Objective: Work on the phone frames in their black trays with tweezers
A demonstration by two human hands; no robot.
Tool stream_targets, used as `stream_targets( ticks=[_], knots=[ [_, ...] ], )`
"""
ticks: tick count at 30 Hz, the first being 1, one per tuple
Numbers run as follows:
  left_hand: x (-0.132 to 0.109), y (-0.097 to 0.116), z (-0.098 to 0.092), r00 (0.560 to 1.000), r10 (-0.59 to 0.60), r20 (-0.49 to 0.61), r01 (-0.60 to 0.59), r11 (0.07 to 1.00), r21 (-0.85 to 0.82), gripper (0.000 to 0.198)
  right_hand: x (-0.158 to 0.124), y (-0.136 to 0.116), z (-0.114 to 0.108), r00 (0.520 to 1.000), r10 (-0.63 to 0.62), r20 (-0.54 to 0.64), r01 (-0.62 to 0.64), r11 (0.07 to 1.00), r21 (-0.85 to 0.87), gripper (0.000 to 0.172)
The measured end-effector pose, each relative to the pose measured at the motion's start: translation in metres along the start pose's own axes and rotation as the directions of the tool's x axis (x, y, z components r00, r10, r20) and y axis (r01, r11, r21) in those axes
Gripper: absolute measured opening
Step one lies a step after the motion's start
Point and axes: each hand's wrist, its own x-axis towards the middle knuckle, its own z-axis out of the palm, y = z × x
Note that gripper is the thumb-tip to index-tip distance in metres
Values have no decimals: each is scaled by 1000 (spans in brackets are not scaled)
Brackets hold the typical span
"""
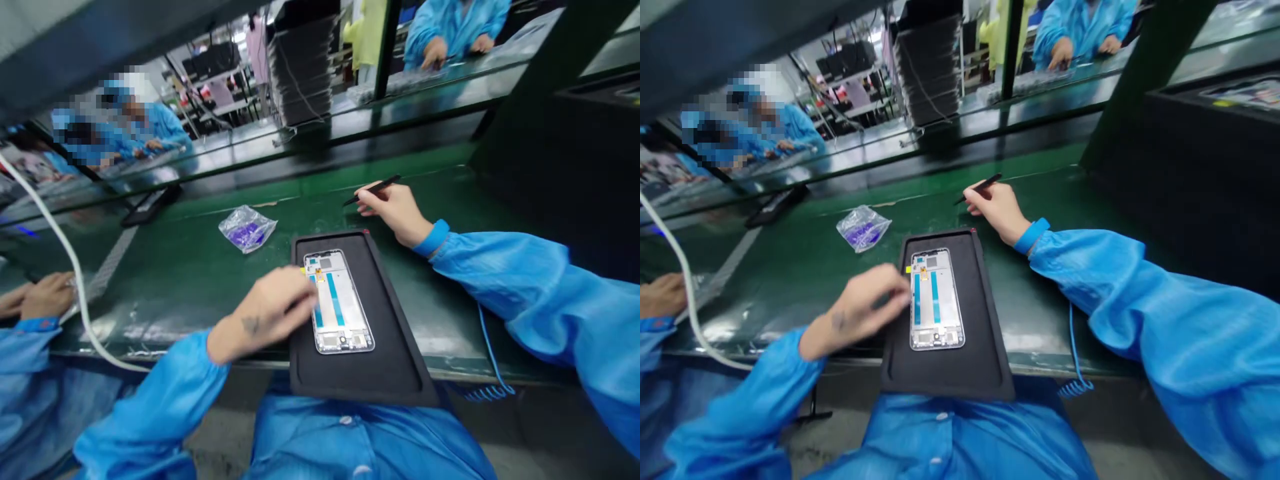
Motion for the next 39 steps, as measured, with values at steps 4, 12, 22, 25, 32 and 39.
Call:
stream_targets(
  ticks=[4, 12, 22, 25, 32, 39],
  knots=[
    [-38, 45, 4, 934, 110, 341, -132, 990, 42, 21, 7, 13, -4, 998, 12, -57, -11, 1000, 21, 13],
    [-54, 53, 14, 907, 15, 421, -153, 943, 295, 8, 0, -4, -5, 990, -138, -24, 137, 990, -33, 26],
    [-8, 12, 9, 913, -87, 399, -88, 913, 399, 9, -47, -47, -34, 885, -458, -84, 425, 867, -259, 22],
    [16, -17, 8, 927, -86, 366, -74, 913, 400, 11, -78, -59, -35, 755, -656, -4, 619, 714, -329, 15],
    [76, -98, 4, 921, -175, 347, -5, 888, 460, 16, -130, -67, -18, 349, -856, 380, 931, 271, -244, 15],
    [134, -154, 6, 904, -286, 318, 73, 835, 545, 13, -132, -58, -14, 377, -822, 427, 922, 287, -260, 14]
  ],
)
